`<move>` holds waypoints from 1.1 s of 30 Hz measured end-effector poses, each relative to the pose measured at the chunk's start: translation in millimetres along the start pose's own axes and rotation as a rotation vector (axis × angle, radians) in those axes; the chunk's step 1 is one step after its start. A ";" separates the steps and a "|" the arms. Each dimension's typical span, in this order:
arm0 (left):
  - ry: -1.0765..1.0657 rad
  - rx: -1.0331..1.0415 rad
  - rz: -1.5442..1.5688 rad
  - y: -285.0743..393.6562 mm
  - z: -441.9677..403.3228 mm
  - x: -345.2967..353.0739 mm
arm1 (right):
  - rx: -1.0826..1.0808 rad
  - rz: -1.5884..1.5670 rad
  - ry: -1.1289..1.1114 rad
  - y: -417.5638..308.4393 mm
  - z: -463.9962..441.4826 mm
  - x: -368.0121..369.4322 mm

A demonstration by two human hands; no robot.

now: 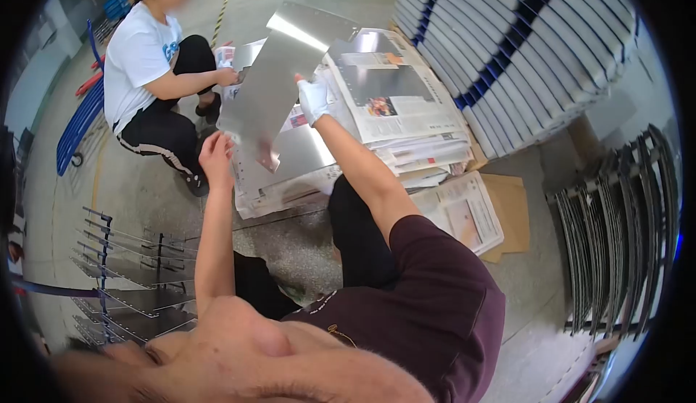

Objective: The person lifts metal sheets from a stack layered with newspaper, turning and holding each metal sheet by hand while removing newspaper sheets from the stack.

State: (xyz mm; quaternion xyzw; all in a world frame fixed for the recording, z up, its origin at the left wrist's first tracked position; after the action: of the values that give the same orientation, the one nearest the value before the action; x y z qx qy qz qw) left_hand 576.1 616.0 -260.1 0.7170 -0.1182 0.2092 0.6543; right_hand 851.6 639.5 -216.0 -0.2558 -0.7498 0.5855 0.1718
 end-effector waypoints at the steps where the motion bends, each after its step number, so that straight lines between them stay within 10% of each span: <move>1: -0.053 0.055 0.004 6.6 -9.4 15.9 | 0.008 0.078 -0.018 11.4 -2.4 14.8; 11: -0.628 0.395 -0.391 -18.8 -49.3 161.0 | 0.137 0.251 -0.232 166.2 -20.6 98.1; 33: -0.672 0.587 -0.942 -95.1 -105.2 183.9 | 0.192 0.343 -0.241 205.1 -35.7 119.9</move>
State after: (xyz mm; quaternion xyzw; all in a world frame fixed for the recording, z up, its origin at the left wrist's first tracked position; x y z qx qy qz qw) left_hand 765.7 750.1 -255.0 0.8676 0.0729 -0.3123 0.3801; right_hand 811.8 775.5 -410.0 -0.2899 -0.6513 0.7013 0.0025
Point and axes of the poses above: each hand's wrist, its own z-axis away from the middle knuckle, its own x-axis out of the palm, y = z × x, the point moved 5 cm from there along -z, towards the middle knuckle, and after that the axes turned 15 degrees about z, right-handed, at the moved point
